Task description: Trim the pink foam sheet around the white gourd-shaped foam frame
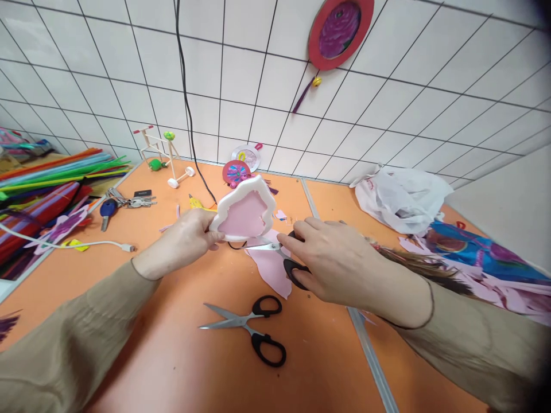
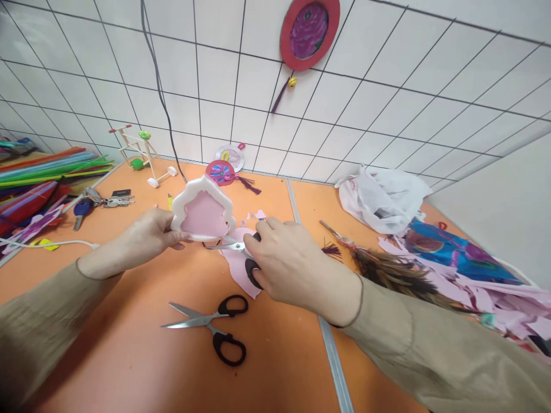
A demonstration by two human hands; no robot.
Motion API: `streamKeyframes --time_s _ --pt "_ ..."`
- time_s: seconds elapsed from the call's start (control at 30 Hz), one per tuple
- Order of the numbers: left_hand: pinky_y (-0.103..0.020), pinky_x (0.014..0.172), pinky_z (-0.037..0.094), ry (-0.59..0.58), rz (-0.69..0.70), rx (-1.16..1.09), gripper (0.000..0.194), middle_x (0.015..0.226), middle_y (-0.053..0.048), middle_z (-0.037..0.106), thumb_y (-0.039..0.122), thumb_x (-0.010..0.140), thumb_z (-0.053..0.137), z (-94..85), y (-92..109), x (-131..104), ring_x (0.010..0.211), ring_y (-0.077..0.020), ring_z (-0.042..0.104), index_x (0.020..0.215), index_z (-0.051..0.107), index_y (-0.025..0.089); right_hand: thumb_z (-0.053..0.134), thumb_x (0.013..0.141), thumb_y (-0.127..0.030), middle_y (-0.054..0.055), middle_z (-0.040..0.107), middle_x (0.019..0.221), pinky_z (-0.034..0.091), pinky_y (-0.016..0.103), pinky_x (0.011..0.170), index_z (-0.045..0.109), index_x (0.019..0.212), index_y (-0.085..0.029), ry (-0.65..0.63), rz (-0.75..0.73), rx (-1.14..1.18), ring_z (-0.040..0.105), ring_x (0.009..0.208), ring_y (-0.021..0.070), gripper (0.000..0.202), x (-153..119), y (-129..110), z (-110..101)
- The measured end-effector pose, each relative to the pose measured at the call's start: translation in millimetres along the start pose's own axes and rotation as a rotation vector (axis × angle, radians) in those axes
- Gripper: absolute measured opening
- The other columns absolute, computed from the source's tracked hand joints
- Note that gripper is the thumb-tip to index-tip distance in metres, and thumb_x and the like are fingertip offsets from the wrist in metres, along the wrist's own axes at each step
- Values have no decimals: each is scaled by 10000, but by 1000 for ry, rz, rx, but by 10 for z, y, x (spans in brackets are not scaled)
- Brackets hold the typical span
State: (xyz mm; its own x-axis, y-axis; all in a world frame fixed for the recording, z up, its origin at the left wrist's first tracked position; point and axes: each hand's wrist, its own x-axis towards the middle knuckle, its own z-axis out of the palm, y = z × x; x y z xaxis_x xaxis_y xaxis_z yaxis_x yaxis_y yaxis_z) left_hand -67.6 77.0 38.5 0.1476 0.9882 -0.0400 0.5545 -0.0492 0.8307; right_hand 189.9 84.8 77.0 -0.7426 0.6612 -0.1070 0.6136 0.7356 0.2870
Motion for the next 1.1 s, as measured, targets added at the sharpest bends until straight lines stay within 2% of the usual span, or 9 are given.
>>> streamKeyframes --time_s 0.13,0.27,0.5,0.8,0.97,1.1 --pt "-251 539 529 -27 19 -24 162 547 9 627 230 746 608 23 20 -7 614 -188 691 585 604 220 556 807 -224 86 542 790 110 329 547 647 920 -172 78 -48 -39 408 657 198 154 9 -26 73" --pt "-284 612 585 -63 -31 -88 114 686 -25 714 255 753 610 27 62 -15 707 -208 718 671 671 206 556 803 -213 86 548 801 102 334 554 648 949 -170 89 -66 -25 416 660 200 179 1 -28 114" --pt "-340 718 624 -72 -78 -170 132 838 -75 773 307 758 675 39 82 -26 875 -265 743 771 717 183 547 832 -241 79 559 809 134 322 538 657 925 -180 -20 -72 27 419 666 187 157 8 15 23" --pt "-322 699 619 -79 -120 -224 86 730 -38 747 256 748 691 27 123 -20 719 -204 729 714 714 180 560 837 -187 51 566 795 168 300 536 689 1093 -202 -94 -80 121 425 636 165 287 25 111 -54" --pt "-337 743 620 -127 -108 -210 135 792 -46 752 305 756 697 19 148 -37 784 -210 726 762 708 171 532 872 -175 48 579 834 196 288 538 694 1109 -219 -162 -90 148 457 660 160 291 32 173 -55" --pt "-348 754 618 -138 -110 -225 140 788 -46 735 295 767 683 21 167 -53 785 -207 720 776 693 156 531 877 -159 33 567 804 188 286 529 695 1114 -223 -183 -96 136 410 610 141 295 45 185 -64"
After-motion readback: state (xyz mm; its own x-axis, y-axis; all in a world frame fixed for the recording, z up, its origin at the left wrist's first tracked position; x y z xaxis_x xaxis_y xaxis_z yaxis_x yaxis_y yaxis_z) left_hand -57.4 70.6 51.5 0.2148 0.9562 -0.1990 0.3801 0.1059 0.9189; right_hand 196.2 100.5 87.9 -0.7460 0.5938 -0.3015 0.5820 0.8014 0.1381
